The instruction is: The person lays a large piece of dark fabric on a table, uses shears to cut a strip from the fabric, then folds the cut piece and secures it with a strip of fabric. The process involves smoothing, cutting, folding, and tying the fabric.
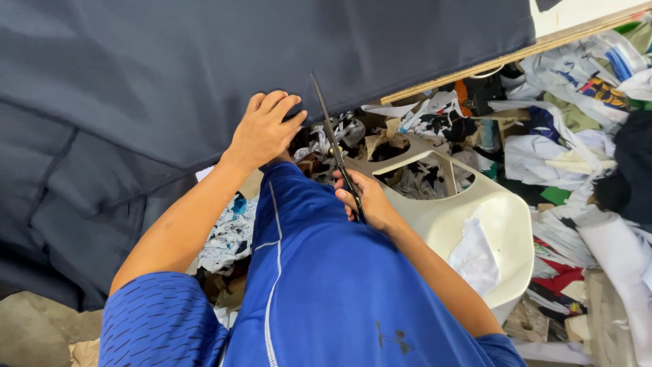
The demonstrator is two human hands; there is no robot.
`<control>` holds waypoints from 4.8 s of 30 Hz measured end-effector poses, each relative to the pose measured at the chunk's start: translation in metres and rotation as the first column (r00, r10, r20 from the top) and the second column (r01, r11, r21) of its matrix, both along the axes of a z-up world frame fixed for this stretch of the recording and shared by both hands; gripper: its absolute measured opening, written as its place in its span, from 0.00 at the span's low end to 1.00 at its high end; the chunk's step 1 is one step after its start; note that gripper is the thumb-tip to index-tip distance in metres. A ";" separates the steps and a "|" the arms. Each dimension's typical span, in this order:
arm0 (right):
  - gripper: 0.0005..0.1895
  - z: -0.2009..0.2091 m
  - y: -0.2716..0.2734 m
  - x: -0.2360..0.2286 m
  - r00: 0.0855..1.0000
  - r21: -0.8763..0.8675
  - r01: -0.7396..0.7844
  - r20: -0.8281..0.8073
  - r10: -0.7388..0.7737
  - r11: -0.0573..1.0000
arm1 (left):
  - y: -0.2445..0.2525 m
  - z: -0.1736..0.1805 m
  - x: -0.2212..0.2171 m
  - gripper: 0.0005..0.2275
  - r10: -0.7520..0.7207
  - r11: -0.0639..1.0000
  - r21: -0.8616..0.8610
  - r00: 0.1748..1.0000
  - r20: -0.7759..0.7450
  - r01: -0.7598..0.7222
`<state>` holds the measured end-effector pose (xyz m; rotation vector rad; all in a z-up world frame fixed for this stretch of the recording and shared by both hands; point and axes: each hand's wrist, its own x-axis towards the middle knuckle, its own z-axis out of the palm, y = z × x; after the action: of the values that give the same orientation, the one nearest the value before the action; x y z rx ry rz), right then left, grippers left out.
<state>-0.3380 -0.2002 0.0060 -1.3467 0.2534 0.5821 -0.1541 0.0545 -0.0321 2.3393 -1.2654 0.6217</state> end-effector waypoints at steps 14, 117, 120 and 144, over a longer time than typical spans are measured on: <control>0.16 0.030 0.009 0.013 0.989 -0.150 0.082 -0.108 -0.098 0.985 | 0.000 0.011 -0.002 0.06 0.006 1.000 -0.009 0.998 -0.066 -0.006; 0.23 0.065 0.090 0.460 0.979 -0.202 0.067 -0.174 -0.103 0.977 | 0.016 0.037 0.083 0.07 -0.270 0.948 -0.147 0.473 -0.839 0.282; 0.26 0.068 0.089 0.471 0.980 -0.162 0.065 -0.174 -0.094 0.985 | 0.015 0.033 0.081 0.07 -0.285 0.948 -0.178 0.453 -0.845 0.264; 0.35 0.106 0.123 0.543 0.925 -0.360 -0.154 -0.381 0.006 0.920 | 0.017 0.051 0.092 0.09 -0.289 0.955 -0.216 0.475 -0.831 0.203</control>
<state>0.2049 -0.0769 0.1118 -1.6243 0.6535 0.8952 -0.0623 0.0712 0.0194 1.8524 -0.9808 -0.5658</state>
